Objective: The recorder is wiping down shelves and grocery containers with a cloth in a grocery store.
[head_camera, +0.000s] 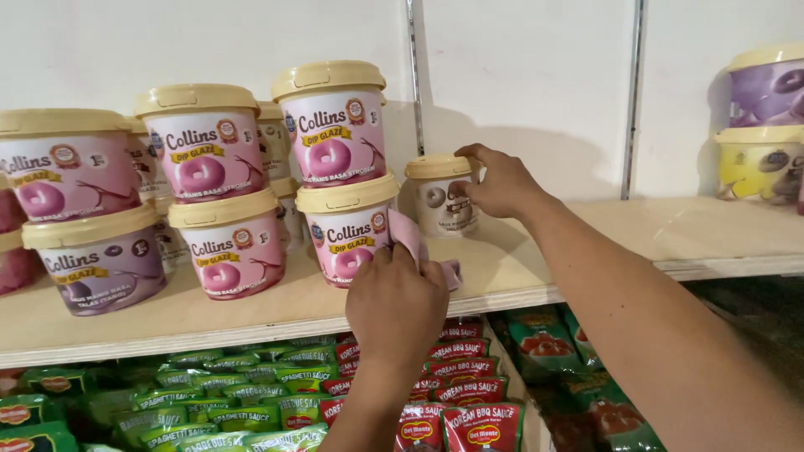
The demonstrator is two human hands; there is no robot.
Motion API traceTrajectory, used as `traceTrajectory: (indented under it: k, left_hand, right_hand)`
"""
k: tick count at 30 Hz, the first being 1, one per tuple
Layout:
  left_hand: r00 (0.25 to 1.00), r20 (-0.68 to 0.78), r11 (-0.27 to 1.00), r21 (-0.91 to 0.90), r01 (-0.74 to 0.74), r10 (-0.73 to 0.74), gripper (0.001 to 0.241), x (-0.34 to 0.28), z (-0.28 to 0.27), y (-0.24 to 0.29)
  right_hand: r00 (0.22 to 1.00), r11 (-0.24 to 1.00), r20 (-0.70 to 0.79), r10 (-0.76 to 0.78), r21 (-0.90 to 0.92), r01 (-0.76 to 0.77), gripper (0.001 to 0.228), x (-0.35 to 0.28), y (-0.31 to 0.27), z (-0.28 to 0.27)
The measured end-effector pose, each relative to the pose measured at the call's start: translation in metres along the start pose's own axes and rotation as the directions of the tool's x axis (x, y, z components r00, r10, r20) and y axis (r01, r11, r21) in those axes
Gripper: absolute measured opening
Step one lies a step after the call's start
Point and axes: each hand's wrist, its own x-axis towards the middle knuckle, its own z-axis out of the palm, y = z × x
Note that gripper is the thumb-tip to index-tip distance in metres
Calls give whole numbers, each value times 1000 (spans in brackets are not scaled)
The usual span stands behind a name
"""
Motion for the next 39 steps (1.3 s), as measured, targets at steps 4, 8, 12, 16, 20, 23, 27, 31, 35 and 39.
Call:
traceTrajectory:
  k: [4,8,12,16,20,23,27,31,35,39]
  left_hand:
    - [1000,-8,999,28,-21,21,26,-1,1,-1]
    - [998,-51,1000,-1,-29,29,25,-2,5,-4]
    - [1000,-23,1000,14,-7,7,25,-1,5,-1]
    - [1000,-30,1000,-22,-3,3,26,0,4,-1]
    - [1000,-5,1000,-3,-2,2,25,-2,4,-2]
    - [1000,7,1000,2,7,-7,26,-2,3,-2]
    - [1000,-10,1000,2,22,-22,26,-1,4,0]
    - [1000,-14,999,37,19,-19,26,-2,8,-4]
    - [1000,18,998,52,22,-23,27,-4,7,-4]
    - [978,160,991,36,131,-135,32,4,-13,10]
  right_hand:
    - [1000,999,-8,-14,-45,14,67,9,7,6]
    - [996,991,-84,-43,-133,32,67,15,14,12]
    - [999,997,-38,-3,-76,0,72,13,16,7]
    - [996,998,-90,-9,-70,2,71,9,15,11]
    - [994,999,-106,-2,-34,-2,68,4,5,10]
    - [994,999,-106,11,-41,-15,68,5,6,12]
    - [996,999,-91,12,32,-9,67,9,9,15]
    - [996,1000,-90,17,9,-16,65,7,6,15]
    - [998,998,-30,61,-16,-61,90,-7,1,13]
    - [835,896,541,-99,-317,312,83,-34,0,18]
